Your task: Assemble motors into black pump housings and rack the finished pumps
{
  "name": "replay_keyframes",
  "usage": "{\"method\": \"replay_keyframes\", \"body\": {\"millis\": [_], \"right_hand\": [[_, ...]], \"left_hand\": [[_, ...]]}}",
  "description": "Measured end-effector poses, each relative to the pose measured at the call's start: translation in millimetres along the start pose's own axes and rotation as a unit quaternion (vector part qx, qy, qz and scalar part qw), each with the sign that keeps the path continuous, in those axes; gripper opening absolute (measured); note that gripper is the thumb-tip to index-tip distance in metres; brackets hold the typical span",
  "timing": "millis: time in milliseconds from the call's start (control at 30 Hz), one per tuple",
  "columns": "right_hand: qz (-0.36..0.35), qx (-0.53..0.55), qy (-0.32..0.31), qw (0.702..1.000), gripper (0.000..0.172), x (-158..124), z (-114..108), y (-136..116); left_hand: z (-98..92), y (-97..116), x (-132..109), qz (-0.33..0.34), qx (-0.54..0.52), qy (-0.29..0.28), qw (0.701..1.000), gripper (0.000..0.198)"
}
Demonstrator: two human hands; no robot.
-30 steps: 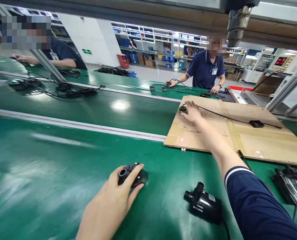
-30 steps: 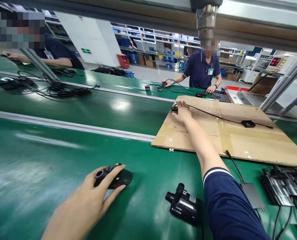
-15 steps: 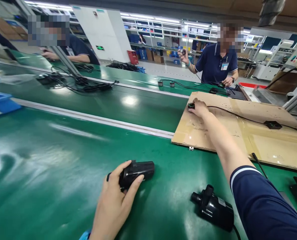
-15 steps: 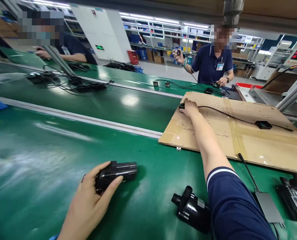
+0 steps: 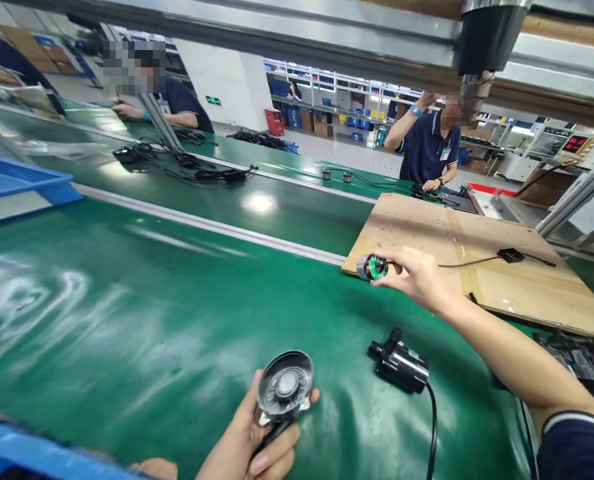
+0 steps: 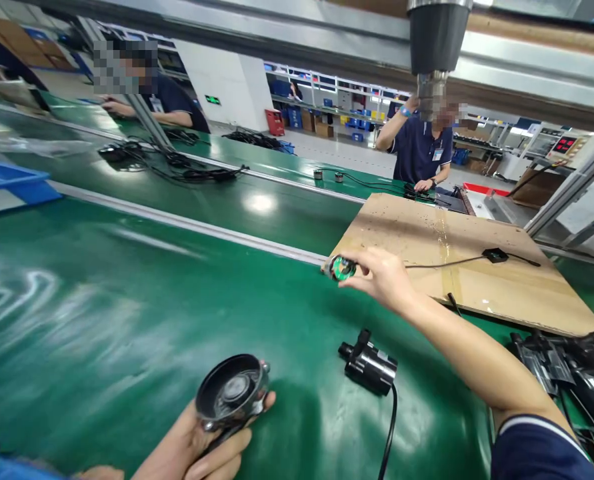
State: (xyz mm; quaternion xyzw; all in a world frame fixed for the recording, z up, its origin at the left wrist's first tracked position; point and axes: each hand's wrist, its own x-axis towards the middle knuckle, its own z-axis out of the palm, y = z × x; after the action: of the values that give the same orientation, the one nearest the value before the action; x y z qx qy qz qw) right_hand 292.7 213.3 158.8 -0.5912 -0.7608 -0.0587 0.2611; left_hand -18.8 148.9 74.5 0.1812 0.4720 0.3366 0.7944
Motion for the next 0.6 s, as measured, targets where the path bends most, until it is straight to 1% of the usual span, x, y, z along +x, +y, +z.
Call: {"method": "replay_keyframes", "body": {"millis": [33, 67, 100, 167, 233, 300, 367, 433, 500, 567, 600], "right_hand": [[-0.078, 0.019, 0.03, 0.996, 0.049, -22.7, -14.9, -21.5], [-0.133, 0.028, 0.042, 0.99, 0.045, -43.8, -30.3, -42.3], [-0.173, 0.034, 0.039, 0.984, 0.041, -62.4, -45.4, -61.9], [-0.224, 0.048, 0.015, 0.973, 0.039, -90.5, -71.9, -95.8], [-0.25, 0.068, -0.021, 0.966, 0.038, -107.7, -88.7, -121.5], [-0.258, 0.087, -0.051, 0.961, 0.034, -117.8, -94.8, -138.4], [-0.252, 0.098, -0.079, 0.959, 0.032, -123.8, -95.2, -147.4], [-0.232, 0.096, -0.121, 0.96, 0.033, -127.3, -95.3, -151.1], [-0.202, 0.087, -0.179, 0.959, 0.035, -129.6, -97.0, -152.6], [-0.175, 0.079, -0.225, 0.955, 0.037, -132.2, -97.8, -153.8], [-0.169, 0.079, -0.236, 0.954, 0.037, -134.1, -96.7, -154.3]], "left_hand": [[2.0, -8.2, -9.2, -0.038, -0.027, -0.003, 0.999, 0.05], [4.7, -15.5, -18.5, -0.079, -0.061, -0.003, 0.995, 0.046], [7.7, -22.1, -27.3, -0.114, -0.089, -0.004, 0.989, 0.043], [12.5, -33.4, -42.1, -0.143, -0.113, -0.011, 0.983, 0.039], [14.0, -43.2, -52.7, -0.152, -0.112, -0.029, 0.982, 0.038], [12.6, -51.3, -59.8, -0.158, -0.096, -0.057, 0.981, 0.041], [10.4, -57.4, -64.5, -0.158, -0.068, -0.082, 0.982, 0.047], [9.2, -61.6, -67.8, -0.151, -0.037, -0.102, 0.983, 0.053], [9.7, -64.4, -70.2, -0.145, -0.008, -0.119, 0.982, 0.057], [11.4, -65.7, -72.2, -0.149, 0.01, -0.127, 0.981, 0.056], [12.6, -65.5, -73.0, -0.153, 0.013, -0.125, 0.98, 0.053]]}}
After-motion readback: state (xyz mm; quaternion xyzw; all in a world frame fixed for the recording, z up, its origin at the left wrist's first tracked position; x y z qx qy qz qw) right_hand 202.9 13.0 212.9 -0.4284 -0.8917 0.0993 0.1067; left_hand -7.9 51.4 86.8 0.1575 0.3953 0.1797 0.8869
